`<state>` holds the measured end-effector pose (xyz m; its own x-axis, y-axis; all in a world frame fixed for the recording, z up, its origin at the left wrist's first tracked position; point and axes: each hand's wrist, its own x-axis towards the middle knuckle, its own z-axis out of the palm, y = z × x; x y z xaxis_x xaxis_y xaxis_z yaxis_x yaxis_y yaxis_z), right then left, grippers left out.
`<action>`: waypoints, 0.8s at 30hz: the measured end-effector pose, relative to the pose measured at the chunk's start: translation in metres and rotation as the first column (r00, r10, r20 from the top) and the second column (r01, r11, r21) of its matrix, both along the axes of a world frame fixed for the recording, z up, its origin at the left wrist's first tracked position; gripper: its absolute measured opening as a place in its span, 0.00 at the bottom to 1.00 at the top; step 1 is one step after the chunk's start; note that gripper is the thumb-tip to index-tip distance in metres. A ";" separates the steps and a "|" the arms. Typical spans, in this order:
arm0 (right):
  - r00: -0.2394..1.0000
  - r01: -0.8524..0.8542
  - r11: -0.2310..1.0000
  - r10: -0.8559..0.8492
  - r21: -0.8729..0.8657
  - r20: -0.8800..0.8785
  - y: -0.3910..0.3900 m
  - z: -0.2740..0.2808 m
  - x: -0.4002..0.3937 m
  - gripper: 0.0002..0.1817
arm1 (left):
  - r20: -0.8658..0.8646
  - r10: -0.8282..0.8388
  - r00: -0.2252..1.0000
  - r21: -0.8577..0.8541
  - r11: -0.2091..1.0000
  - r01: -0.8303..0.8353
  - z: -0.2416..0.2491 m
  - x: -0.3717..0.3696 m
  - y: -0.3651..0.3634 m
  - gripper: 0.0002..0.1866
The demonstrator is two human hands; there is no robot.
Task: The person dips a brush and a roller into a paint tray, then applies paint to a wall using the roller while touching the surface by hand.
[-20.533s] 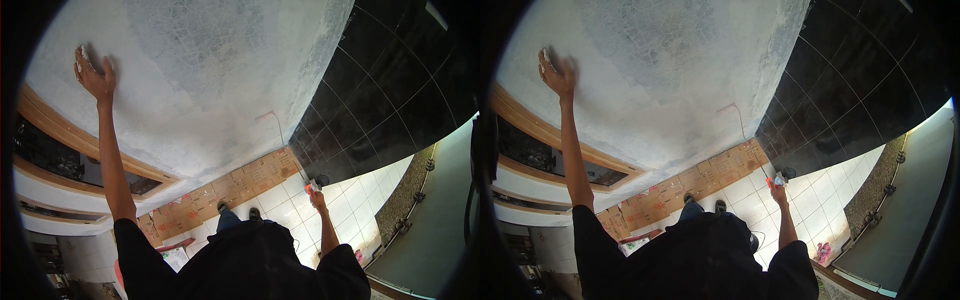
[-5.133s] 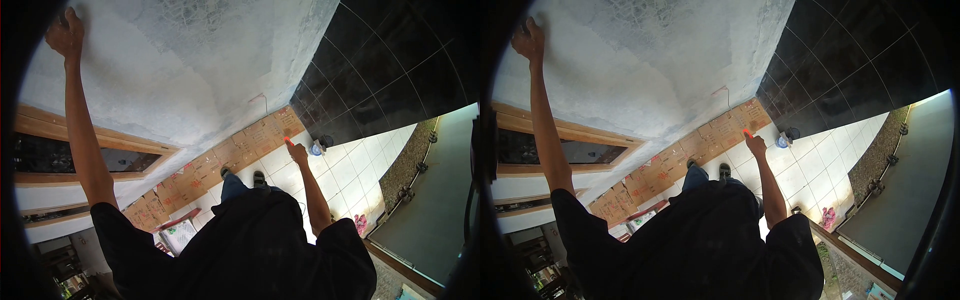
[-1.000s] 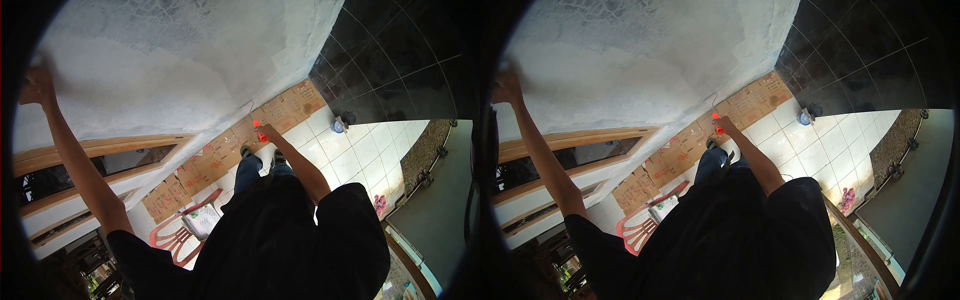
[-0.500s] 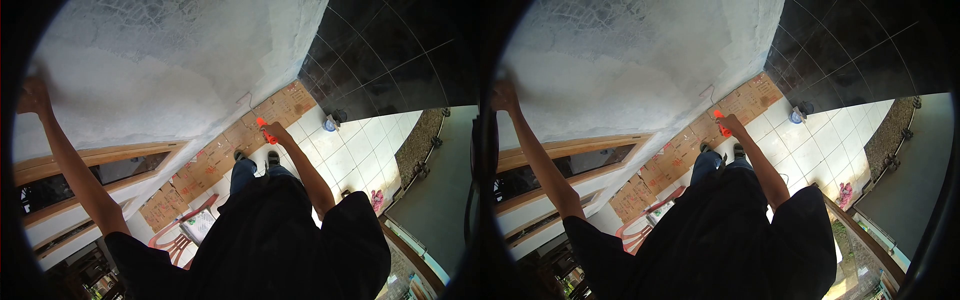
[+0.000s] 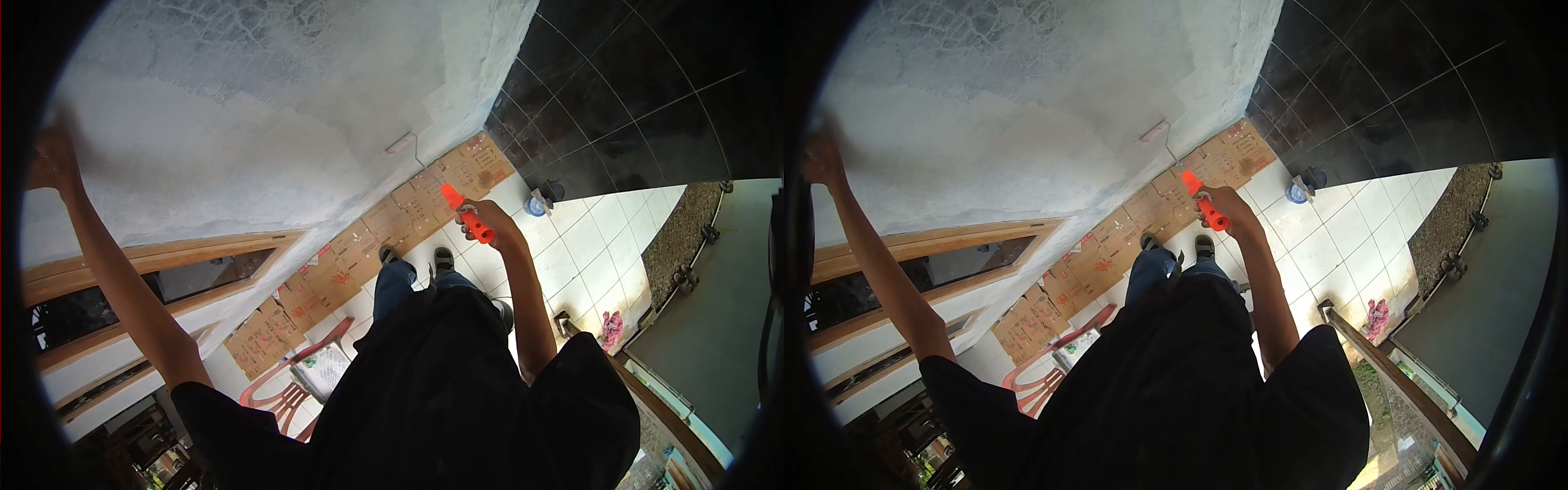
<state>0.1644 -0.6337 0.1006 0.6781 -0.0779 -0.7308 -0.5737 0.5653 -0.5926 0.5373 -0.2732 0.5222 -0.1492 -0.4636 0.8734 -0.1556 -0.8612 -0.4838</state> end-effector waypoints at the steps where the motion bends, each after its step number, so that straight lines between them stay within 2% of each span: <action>1: 1.000 -0.003 1.000 0.003 -0.001 -0.008 0.002 -0.011 0.005 0.12 | 0.003 0.007 1.000 0.004 1.000 -0.007 0.001 -0.001 0.000 0.37; 6: 0.995 0.093 0.996 -0.093 0.009 -0.020 0.021 -0.121 0.062 0.11 | 0.012 0.033 0.999 0.017 0.999 -0.033 -0.002 -0.006 -0.001 0.37; 8: 0.984 0.160 0.986 -0.162 -0.036 -0.071 0.025 -0.152 0.079 0.09 | 0.014 0.041 0.999 0.025 0.999 -0.042 -0.002 -0.007 -0.002 0.37; 11: 0.971 0.221 0.975 -0.220 -0.003 -0.094 0.015 -0.157 0.083 0.10 | 0.019 0.062 0.998 0.040 0.997 -0.063 -0.002 -0.011 -0.004 0.37; 12: 0.971 0.220 0.975 -0.219 -0.002 -0.098 0.011 -0.135 0.074 0.10 | 0.021 0.075 0.997 0.049 0.996 -0.076 -0.004 -0.012 -0.005 0.37; 14: 0.983 0.161 0.984 -0.167 -0.076 -0.073 -0.001 -0.045 0.046 0.09 | 0.015 0.106 0.994 0.063 0.992 -0.106 -0.006 -0.014 -0.005 0.36; 17: 0.997 0.075 0.996 -0.077 -0.040 -0.028 -0.016 -0.006 0.015 0.09 | 0.016 0.076 0.997 0.035 0.996 -0.077 -0.006 -0.007 0.000 0.36; 20: 0.997 0.038 0.995 -0.044 -0.090 -0.067 -0.021 -0.025 0.019 0.09 | 0.012 0.048 0.999 0.012 0.999 -0.048 -0.005 -0.001 0.006 0.35; 24: 0.994 0.094 0.990 -0.099 -0.104 -0.040 -0.018 -0.118 0.063 0.09 | 0.008 -0.003 1.000 -0.028 1.000 0.003 -0.001 0.009 0.014 0.35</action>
<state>0.2278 -0.6518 -0.0176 0.6305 -0.2168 -0.7453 -0.5467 0.5576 -0.6246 0.5466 -0.2591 0.5212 -0.1576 -0.4385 0.8848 -0.1549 -0.8739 -0.4607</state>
